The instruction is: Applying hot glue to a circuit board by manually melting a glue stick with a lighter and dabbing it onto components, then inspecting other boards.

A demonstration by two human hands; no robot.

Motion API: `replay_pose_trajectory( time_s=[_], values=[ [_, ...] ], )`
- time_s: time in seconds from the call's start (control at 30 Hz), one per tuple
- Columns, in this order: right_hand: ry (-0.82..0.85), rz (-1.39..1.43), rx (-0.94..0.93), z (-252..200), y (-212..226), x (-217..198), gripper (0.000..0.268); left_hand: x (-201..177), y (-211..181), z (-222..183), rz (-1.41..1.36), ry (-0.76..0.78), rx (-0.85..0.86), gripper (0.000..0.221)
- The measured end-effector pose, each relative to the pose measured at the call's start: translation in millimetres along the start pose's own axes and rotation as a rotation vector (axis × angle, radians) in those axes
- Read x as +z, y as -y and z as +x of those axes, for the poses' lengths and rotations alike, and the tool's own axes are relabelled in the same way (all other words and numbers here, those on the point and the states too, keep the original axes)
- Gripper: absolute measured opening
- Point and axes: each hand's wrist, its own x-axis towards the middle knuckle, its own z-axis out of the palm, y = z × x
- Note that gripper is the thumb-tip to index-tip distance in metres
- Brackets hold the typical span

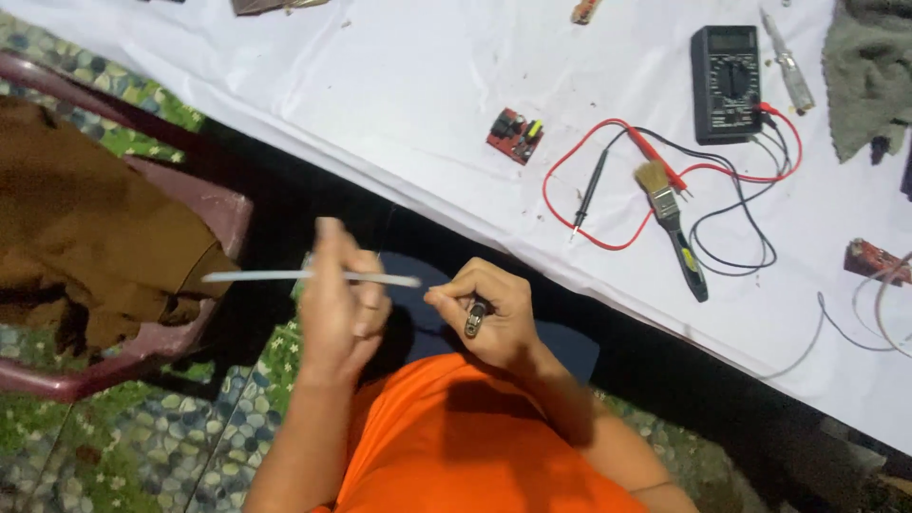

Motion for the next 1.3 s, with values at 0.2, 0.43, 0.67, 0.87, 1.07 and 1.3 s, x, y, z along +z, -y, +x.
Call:
replay_pose_trajectory(
  time_s=[0.2,0.43,0.67,0.87,1.07,1.3],
  values=[
    [-0.047,-0.057,0.118,-2,7,-19,0.009,-16,-23,7,-0.045,-0.037,0.141,0.048],
    [-0.172,0.21,0.361,-6,11,-26,0.019,-11,-17,2,-0.02,-0.028,0.152,0.047],
    [-0.195,0.279,0.28,-9,3,-37,0.022,-23,-34,3,-0.06,-0.029,0.217,0.047],
    [-0.281,0.354,0.181,-9,9,-59,0.019,-46,-38,6,-0.017,-0.135,0.275,0.044],
    [-0.245,0.158,0.123,-6,14,-57,0.026,-40,-39,5,0.014,-0.143,0.301,0.045],
    [-0.139,-0.44,0.107,36,40,-73,0.014,-40,-34,2,0.043,-0.183,0.325,0.047]
  ],
)
